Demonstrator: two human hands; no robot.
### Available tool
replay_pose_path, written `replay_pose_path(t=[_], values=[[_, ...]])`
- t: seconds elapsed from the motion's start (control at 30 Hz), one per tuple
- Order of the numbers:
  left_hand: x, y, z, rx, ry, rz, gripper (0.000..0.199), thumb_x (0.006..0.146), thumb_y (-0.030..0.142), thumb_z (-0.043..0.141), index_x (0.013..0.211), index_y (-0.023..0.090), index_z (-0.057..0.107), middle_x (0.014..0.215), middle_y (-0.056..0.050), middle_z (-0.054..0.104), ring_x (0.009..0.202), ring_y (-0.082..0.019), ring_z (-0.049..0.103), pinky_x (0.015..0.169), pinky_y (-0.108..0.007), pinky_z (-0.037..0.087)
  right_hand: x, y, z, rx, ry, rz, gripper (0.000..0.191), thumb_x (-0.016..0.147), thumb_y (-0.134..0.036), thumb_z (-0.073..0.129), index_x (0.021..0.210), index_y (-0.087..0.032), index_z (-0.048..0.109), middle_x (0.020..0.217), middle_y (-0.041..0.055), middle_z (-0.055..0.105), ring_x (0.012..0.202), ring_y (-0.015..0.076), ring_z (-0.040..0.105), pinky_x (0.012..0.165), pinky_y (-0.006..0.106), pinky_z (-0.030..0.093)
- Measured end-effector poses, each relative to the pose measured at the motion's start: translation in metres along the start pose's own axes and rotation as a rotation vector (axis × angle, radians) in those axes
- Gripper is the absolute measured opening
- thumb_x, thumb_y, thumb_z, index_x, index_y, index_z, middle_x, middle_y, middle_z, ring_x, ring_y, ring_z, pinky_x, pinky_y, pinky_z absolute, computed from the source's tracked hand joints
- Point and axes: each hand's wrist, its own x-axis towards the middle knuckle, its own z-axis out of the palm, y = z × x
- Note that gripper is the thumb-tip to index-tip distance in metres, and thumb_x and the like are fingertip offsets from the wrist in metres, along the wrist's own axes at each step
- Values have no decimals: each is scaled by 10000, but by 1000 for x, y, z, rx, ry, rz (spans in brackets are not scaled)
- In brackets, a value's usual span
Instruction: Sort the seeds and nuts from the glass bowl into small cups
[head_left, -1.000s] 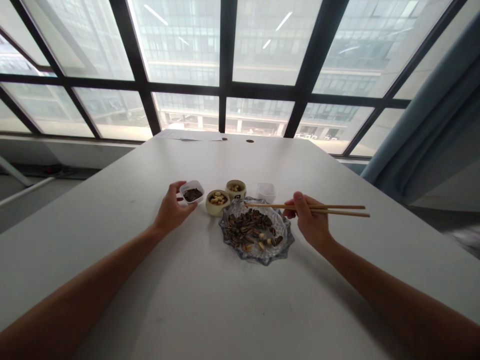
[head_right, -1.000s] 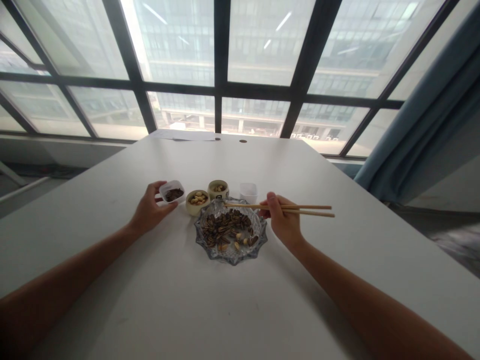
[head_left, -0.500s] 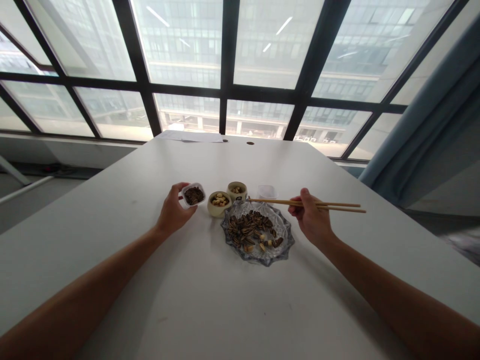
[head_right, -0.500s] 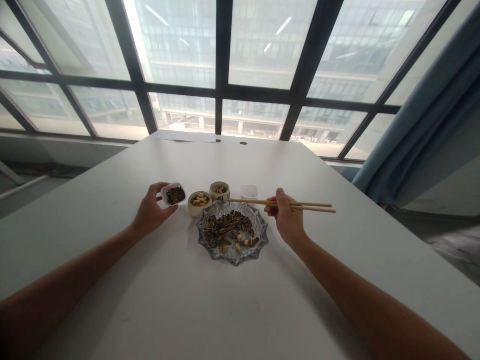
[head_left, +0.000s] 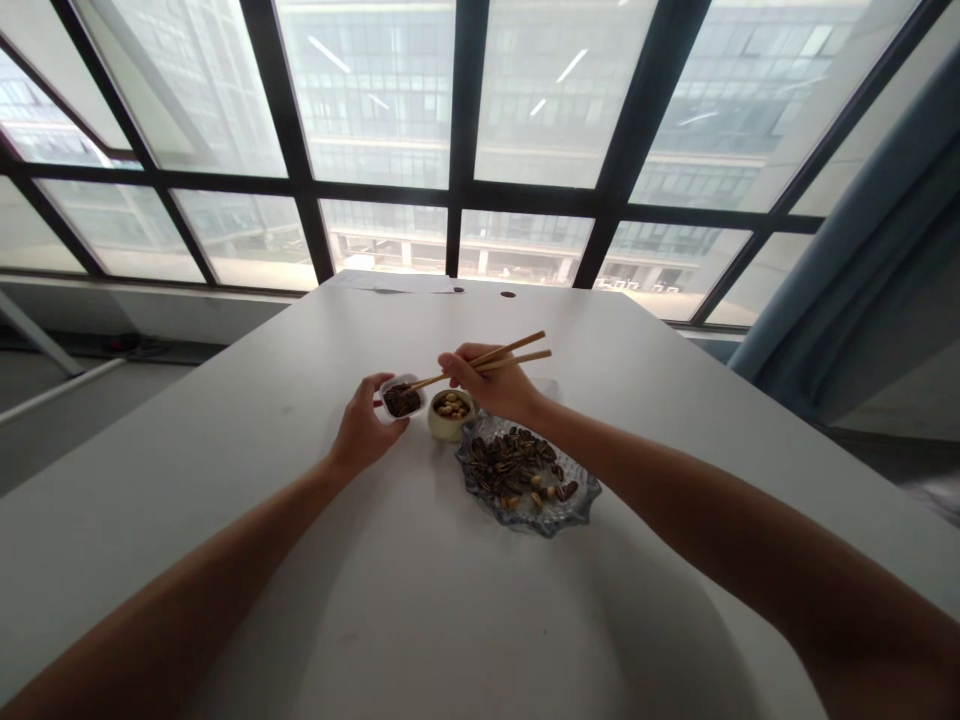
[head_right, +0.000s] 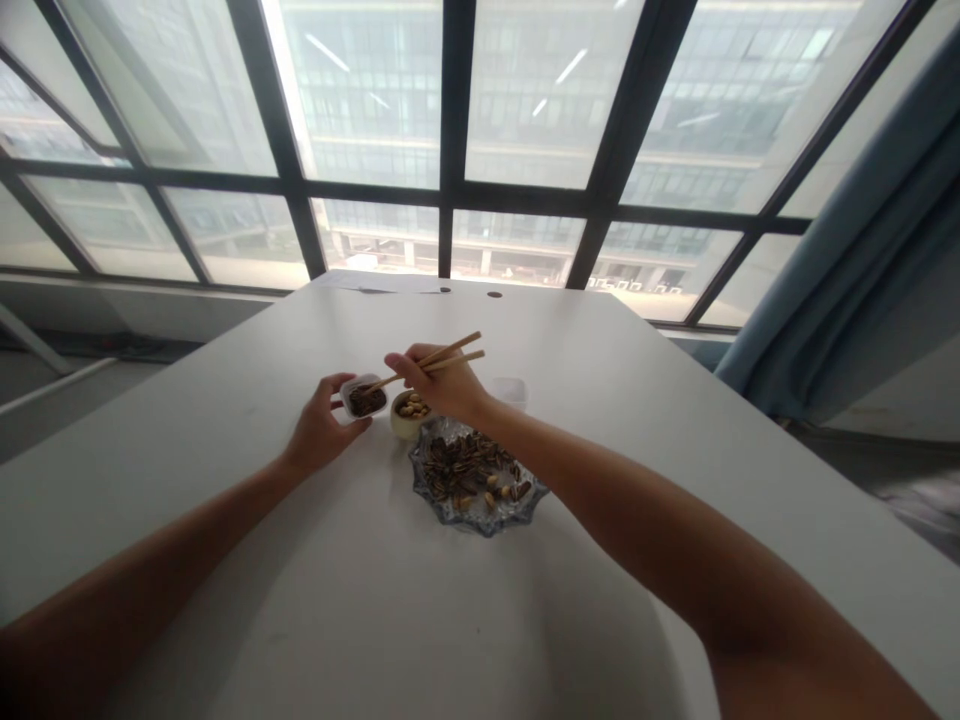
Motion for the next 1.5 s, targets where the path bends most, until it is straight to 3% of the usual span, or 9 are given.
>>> replay_pose_path(t=[0.13,0.23,0.37,0.47,0.63,1.03,1.27,1.5], values=[[0,-1,0,-2,-11,-7,571,664,278,709,1188,197,499,1201,-95,630,1082,-245,638,894,-429,566,-11,1,-10,28,52,15,520,876,-641,560,672,-171,654,579,15,625,530,102,550,482,232,431],[0,-3,1,-4,-19,1,577,661,290,708,1190,188,502,1207,-101,626,1074,-244,639,887,-421,567,-32,-7,-35,93,200,34,495,873,-631,579,710,-177,689,572,19,646,521,112,582,493,238,467],[1,-5,2,-4,-20,-3,595,658,303,712,1203,188,503,1229,-107,618,1072,-241,638,883,-409,567,-61,-10,-69,77,403,86,571,832,-697,578,599,-183,669,445,15,585,387,104,507,390,235,398],[1,-5,2,-2,-21,-5,597,658,313,715,1205,190,507,1224,-102,622,1054,-236,646,878,-400,569,-79,-2,-81,61,388,175,597,786,-728,607,560,-178,658,414,24,576,355,101,480,363,232,377],[1,-3,2,25,-5,18,600,662,312,718,1212,187,511,1224,-105,626,1060,-243,644,857,-396,575,-100,12,-75,79,250,237,567,791,-704,626,606,-171,685,463,32,619,411,110,530,412,228,428],[3,-7,4,55,12,34,602,659,309,738,1210,206,519,1197,-92,650,1019,-232,651,803,-374,581,-120,24,-71,-5,137,247,487,842,-606,639,679,-158,735,585,69,702,521,161,629,481,255,492],[3,-8,4,65,13,35,608,659,296,746,1215,197,520,1196,-100,650,1026,-239,650,799,-375,578,-122,24,-68,45,212,235,504,832,-629,637,657,-163,718,522,48,666,455,131,585,442,234,466],[3,-7,3,63,3,41,606,662,301,742,1217,196,523,1204,-100,647,1045,-244,648,809,-381,580,-115,40,-68,189,503,283,537,765,-684,668,623,-166,670,467,27,617,401,115,541,401,231,439]])
